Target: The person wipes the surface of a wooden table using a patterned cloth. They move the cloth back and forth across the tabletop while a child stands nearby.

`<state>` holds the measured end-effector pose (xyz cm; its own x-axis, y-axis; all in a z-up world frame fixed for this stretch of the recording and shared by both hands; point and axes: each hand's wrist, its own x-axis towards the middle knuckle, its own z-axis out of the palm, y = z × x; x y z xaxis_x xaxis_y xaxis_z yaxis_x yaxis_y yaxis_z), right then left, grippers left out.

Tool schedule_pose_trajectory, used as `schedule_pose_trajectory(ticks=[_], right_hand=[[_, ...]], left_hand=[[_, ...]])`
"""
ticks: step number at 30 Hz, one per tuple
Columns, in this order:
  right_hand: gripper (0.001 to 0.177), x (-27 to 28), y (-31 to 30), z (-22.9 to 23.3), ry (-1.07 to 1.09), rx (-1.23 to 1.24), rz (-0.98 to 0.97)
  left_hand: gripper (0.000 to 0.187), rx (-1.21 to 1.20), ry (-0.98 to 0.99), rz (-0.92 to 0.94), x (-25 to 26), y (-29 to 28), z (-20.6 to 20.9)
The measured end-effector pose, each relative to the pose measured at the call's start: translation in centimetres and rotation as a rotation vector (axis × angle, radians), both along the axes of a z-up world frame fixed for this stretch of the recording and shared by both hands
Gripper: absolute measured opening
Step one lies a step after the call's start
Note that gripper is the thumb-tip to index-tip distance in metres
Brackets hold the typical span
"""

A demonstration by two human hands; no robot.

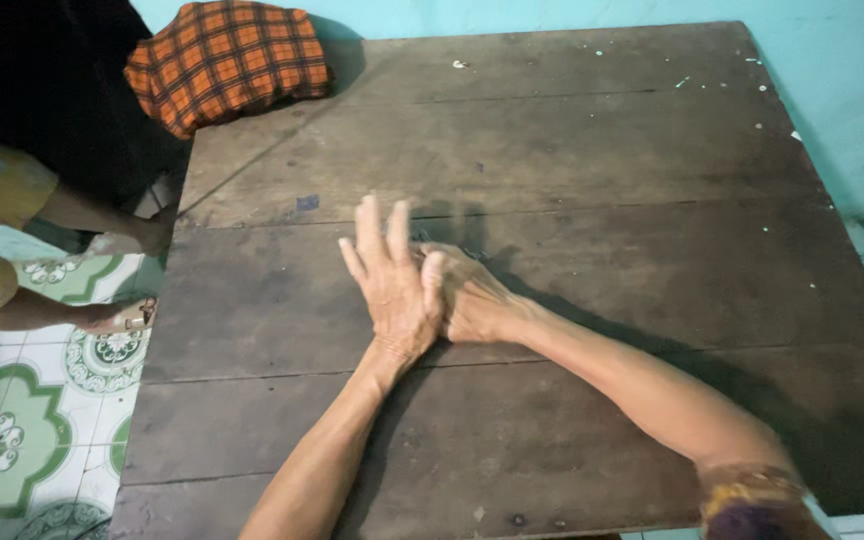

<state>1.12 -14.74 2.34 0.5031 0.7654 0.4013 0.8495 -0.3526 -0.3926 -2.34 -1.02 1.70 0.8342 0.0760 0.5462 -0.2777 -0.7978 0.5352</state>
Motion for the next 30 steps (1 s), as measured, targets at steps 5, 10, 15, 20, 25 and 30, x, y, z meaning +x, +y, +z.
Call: schedule_pose_trajectory(ticks=[5, 10, 15, 20, 25, 30], right_hand=[[0.051, 7.6, 0.8, -0.6, -0.232, 0.033, -0.113], [0.036, 16.1, -5.1, -1.4, -0.229, 0.019, -0.455], [0.04, 19.9, -15.8, -1.6, -0.22, -0.066, -0.789], [0.042, 16.8, -23.5, -2.0, -0.252, -0.075, -0.899], [0.04, 11.0, -24.9, -1.5, -0.314, -0.046, -0.849], [0.039, 5.1, -22.5, 0.5, -0.25, -0.049, -0.75]], left_hand=[[0.072, -0.061, 0.069, -0.122, 0.4, -0.2, -0.4], [0.065, 0.0, 0.149, -0.151, 0.6, -0.3, -0.9], [0.06, 0.113, 0.177, -0.184, 0.8, -0.3, -0.7], [0.058, 0.176, 0.163, -0.176, 0.8, -0.5, -0.7], [0.057, 0.208, 0.146, -0.183, 0.8, -0.6, -1.1], [0.057, 0.232, 0.106, -0.174, 0.8, -0.8, -1.6]])
